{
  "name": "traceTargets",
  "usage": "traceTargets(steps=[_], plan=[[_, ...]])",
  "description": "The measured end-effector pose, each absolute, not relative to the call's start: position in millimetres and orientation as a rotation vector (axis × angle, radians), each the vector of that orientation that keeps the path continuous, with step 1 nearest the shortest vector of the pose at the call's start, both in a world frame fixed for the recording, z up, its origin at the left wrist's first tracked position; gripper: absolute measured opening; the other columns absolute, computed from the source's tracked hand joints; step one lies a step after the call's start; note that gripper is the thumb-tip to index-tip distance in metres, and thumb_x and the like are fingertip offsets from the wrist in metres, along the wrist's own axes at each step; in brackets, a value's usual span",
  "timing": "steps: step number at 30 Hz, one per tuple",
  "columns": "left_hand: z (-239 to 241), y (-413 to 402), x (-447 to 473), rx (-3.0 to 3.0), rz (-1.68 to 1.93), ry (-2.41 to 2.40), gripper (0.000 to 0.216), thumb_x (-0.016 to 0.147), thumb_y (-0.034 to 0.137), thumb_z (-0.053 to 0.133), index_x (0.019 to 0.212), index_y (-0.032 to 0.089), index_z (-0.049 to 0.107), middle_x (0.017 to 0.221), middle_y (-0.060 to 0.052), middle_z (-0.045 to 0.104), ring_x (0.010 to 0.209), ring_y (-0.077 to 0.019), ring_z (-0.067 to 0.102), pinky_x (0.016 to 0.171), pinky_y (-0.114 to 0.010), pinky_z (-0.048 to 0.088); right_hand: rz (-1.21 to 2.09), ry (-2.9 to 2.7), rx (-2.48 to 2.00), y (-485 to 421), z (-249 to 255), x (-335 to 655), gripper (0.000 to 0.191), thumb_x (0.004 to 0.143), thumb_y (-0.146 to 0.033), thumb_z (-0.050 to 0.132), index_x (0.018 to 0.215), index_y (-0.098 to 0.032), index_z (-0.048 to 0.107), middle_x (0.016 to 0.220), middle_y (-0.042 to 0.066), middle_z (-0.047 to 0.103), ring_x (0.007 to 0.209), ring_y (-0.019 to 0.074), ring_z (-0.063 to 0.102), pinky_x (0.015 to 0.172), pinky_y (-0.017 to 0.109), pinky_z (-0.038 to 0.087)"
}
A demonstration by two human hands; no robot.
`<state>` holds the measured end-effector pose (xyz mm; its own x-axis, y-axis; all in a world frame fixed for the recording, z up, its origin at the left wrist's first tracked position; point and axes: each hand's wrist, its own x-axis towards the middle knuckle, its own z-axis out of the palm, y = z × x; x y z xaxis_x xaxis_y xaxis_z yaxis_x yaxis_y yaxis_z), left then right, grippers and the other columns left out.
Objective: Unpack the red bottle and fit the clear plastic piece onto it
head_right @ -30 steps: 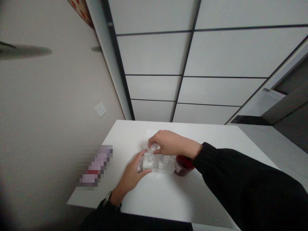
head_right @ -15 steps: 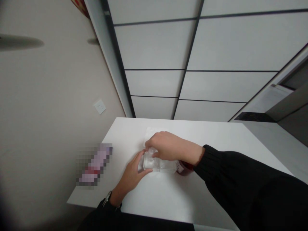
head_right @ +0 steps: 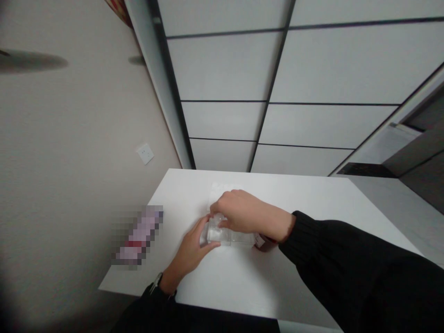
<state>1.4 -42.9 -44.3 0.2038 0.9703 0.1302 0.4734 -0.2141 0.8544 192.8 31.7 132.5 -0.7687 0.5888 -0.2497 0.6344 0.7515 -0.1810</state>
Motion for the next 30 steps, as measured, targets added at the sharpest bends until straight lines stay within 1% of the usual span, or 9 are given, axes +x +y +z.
traceTargets(steps=[4,7,9,11,14,18,22,26,30], plan=[[-42.7,-44.0,1.7,1.785,0.93,1.347,0.069,0.088,0.018,0.082,0.15,0.025,0.051,0.156,-0.013,0.062,0.147,-0.0336,0.058,0.124,-0.051,0.044,-0.442,2.789,1.017,35.8,137.2,198.7,0.024,0.095,-0.022,0.077,0.119,-0.022,0.083,0.106,0.01,0.085,0.096,0.0284,0.077,0.08,0.033,0.046],[-40.6,-45.6,2.2,1.775,0.93,1.346,0.054,0.087,0.015,0.082,0.135,0.026,0.059,0.152,-0.011,0.065,0.143,-0.0328,0.061,0.121,-0.05,0.046,-0.582,2.81,1.067,43.6,142.9,208.9,0.02,0.094,-0.022,0.077,0.112,-0.022,0.084,0.095,0.006,0.084,0.082,0.0227,0.073,0.075,0.031,0.044],[-39.2,-46.7,2.9,1.769,0.93,1.345,0.044,0.086,0.014,0.082,0.124,0.026,0.062,0.153,-0.01,0.065,0.143,-0.0322,0.061,0.121,-0.049,0.045,-0.671,2.818,1.105,50.1,145.4,216.9,0.019,0.092,-0.026,0.078,0.109,-0.022,0.084,0.091,0.004,0.083,0.078,0.0207,0.07,0.073,0.03,0.044],[-38.0,-47.6,3.5,1.759,0.931,1.349,0.039,0.085,0.012,0.082,0.116,0.026,0.062,0.154,-0.01,0.064,0.144,-0.032,0.06,0.121,-0.049,0.045,-0.77,2.816,1.134,56.9,146.6,224.1,0.021,0.091,-0.032,0.078,0.109,-0.022,0.084,0.089,0.004,0.082,0.077,0.0203,0.069,0.074,0.03,0.045],[-36.6,-48.4,4.0,1.743,0.926,1.351,0.035,0.085,0.012,0.082,0.11,0.026,0.063,0.156,-0.01,0.063,0.145,-0.0317,0.06,0.121,-0.048,0.045,-0.945,2.772,1.163,68.4,146.9,231.3,0.03,0.091,-0.041,0.075,0.111,-0.02,0.083,0.093,0.005,0.082,0.082,0.0215,0.071,0.077,0.031,0.049],[-36.5,-48.7,3.8,1.727,0.919,1.354,0.035,0.085,0.01,0.082,0.109,0.027,0.063,0.155,-0.011,0.064,0.147,-0.031,0.058,0.121,-0.049,0.046,-1.109,2.729,1.183,90.9,142.1,235.8,0.039,0.088,-0.048,0.073,0.112,-0.017,0.08,0.097,0.007,0.081,0.087,0.023,0.073,0.079,0.032,0.053],[-39.3,-51.0,4.0,1.726,0.899,1.379,0.037,0.083,0.007,0.082,0.108,0.028,0.063,0.155,-0.01,0.065,0.148,-0.031,0.058,0.122,-0.05,0.048,-1.218,2.684,1.223,125.1,124.1,236.5,0.047,0.084,-0.052,0.076,0.115,-0.017,0.075,0.105,0.01,0.081,0.091,0.0238,0.074,0.084,0.034,0.055],[-45.8,-54.6,3.0,1.765,0.873,1.416,0.042,0.08,0.006,0.085,0.108,0.029,0.064,0.155,-0.01,0.066,0.148,-0.0321,0.059,0.119,-0.048,0.052,-1.291,2.63,1.178,165.0,93.8,228.5,0.05,0.082,-0.055,0.078,0.112,-0.015,0.075,0.101,0.01,0.08,0.09,0.0233,0.071,0.082,0.034,0.053],[-58.6,-53.9,-1.7,1.863,0.879,1.378,0.051,0.076,0.008,0.092,0.111,0.03,0.064,0.158,-0.011,0.063,0.145,-0.0331,0.062,0.114,-0.044,0.057,-1.334,2.6,1.097,196.4,61.4,212.8,0.048,0.08,-0.056,0.08,0.105,-0.015,0.079,0.091,0.007,0.078,0.084,0.0204,0.068,0.076,0.03,0.05]])
